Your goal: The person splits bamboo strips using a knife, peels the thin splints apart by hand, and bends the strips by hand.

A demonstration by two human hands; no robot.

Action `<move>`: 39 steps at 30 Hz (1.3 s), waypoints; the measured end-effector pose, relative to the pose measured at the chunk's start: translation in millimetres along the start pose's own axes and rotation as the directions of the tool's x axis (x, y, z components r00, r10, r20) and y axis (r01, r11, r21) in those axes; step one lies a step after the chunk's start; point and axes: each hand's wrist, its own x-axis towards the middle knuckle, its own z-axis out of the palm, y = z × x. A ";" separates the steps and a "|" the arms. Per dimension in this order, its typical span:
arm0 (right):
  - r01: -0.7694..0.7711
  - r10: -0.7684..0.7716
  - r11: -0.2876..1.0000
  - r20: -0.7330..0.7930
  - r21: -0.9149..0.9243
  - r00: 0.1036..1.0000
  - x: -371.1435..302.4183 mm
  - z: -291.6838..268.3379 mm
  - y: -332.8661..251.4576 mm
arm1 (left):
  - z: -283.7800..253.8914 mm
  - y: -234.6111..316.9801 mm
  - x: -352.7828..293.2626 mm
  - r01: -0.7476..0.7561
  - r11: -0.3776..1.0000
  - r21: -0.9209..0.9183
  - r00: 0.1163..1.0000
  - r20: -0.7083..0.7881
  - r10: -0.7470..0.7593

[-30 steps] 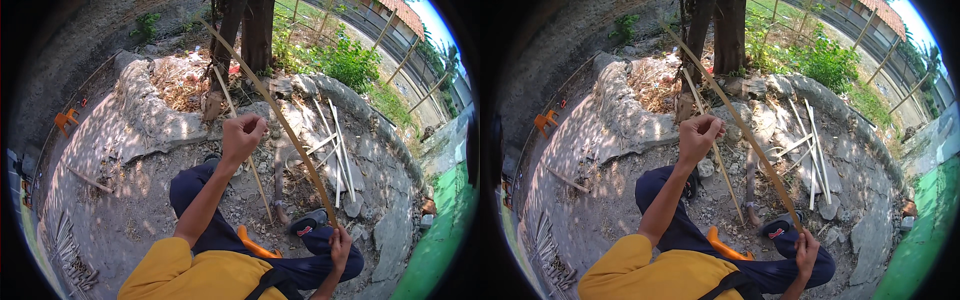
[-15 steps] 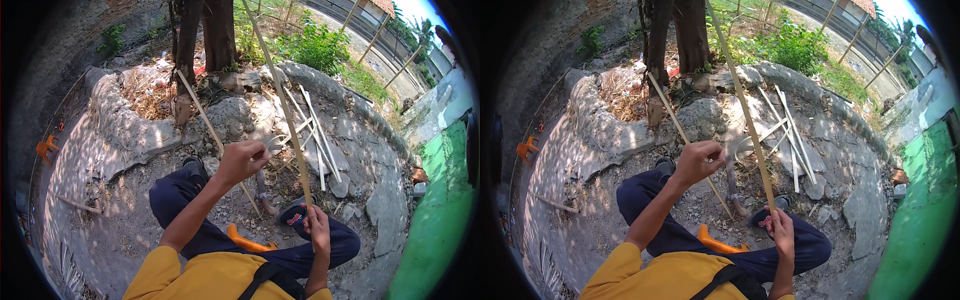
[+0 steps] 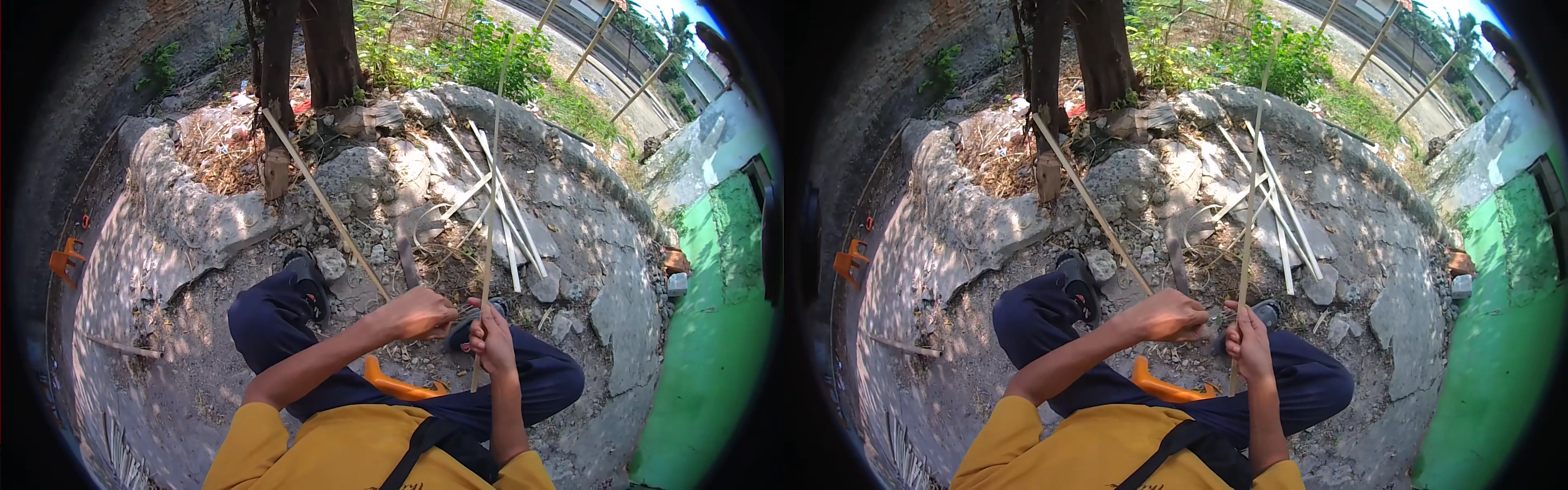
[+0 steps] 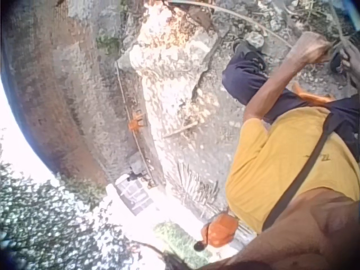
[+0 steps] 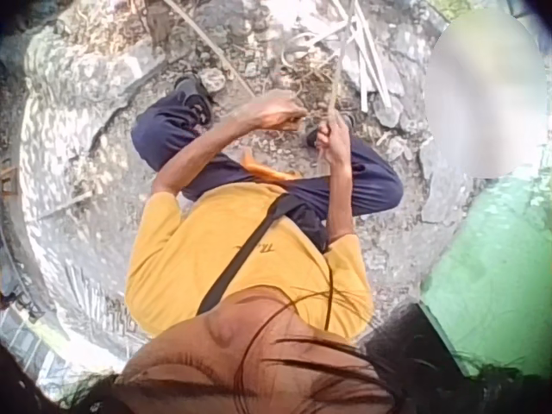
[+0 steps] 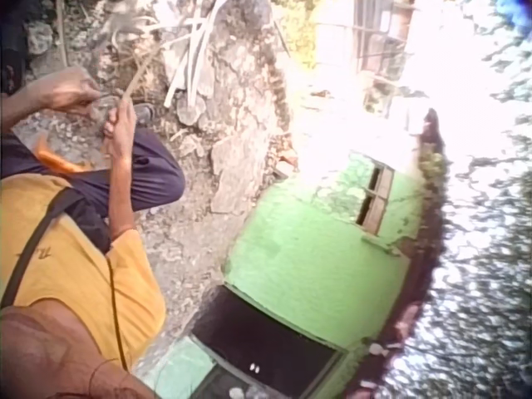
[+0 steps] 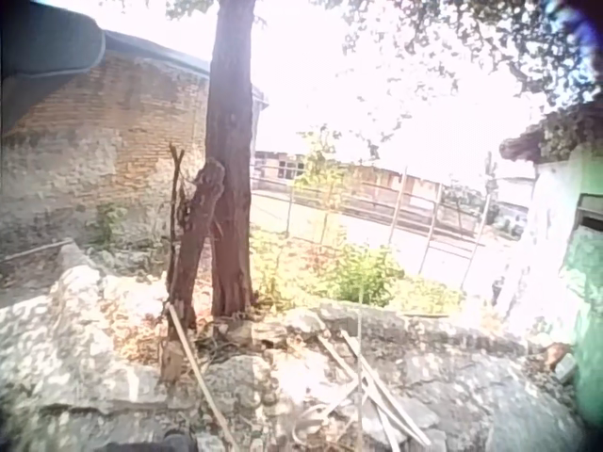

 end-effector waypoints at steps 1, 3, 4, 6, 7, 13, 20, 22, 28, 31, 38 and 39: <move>0.040 -0.040 0.999 -0.037 0.003 0.999 10.2 -0.7 -1.2 | 6.8 3.2 1.2 -0.019 1.000 -0.005 0.998 0.064 0.020; 0.126 -0.128 0.991 -0.074 -0.034 0.989 27.3 -4.7 0.0 | 12.4 0.1 -0.6 0.053 0.999 -0.008 0.988 0.149 -0.051; 0.134 -0.138 0.989 -0.080 -0.061 0.987 31.4 -7.8 2.7 | 7.8 -10.5 -4.1 0.114 0.993 -0.006 0.987 0.111 -0.113; 0.115 -0.132 0.985 -0.132 -0.130 0.982 36.6 -13.9 8.5 | -6.9 -41.5 -11.5 0.322 0.946 0.036 0.947 -0.004 -0.322; 0.105 -0.125 0.984 -0.131 -0.146 0.984 36.8 -15.0 12.9 | -14.6 -58.9 -16.1 0.460 0.885 0.075 0.887 -0.091 -0.453; 0.084 -0.091 0.991 0.058 0.102 0.994 37.4 8.5 30.8 | -27.7 -104.8 -31.7 0.824 0.562 0.071 0.566 -0.131 -0.814; 0.017 -0.049 0.973 0.135 0.231 0.990 77.5 43.0 30.6 | 2.6 -68.3 -13.0 0.626 0.408 -0.664 0.749 0.367 -0.551; 0.046 -0.060 0.980 0.067 0.194 0.996 100.1 45.3 25.0 | 10.7 -67.7 -16.8 0.697 0.394 -0.599 0.709 0.496 -0.501; 0.006 -0.013 0.999 0.187 0.038 0.982 172.8 28.4 45.4 | 31.7 -93.2 -32.6 0.543 0.147 -0.826 0.761 0.411 -0.503; -0.081 0.072 0.996 0.198 0.037 0.978 218.0 3.5 92.1 | 32.2 -105.0 -39.7 0.488 -0.043 -0.872 0.723 0.431 -0.539; -0.170 -0.036 0.197 -0.180 -0.966 0.983 243.4 -30.2 237.5 | 6.9 -105.5 -49.7 0.203 -0.435 -0.877 0.743 0.427 -0.515; -0.172 -0.038 0.175 -0.182 -0.969 0.983 244.2 -30.1 247.3 | 2.3 -104.6 -50.2 0.167 -0.450 -0.877 0.755 0.407 -0.513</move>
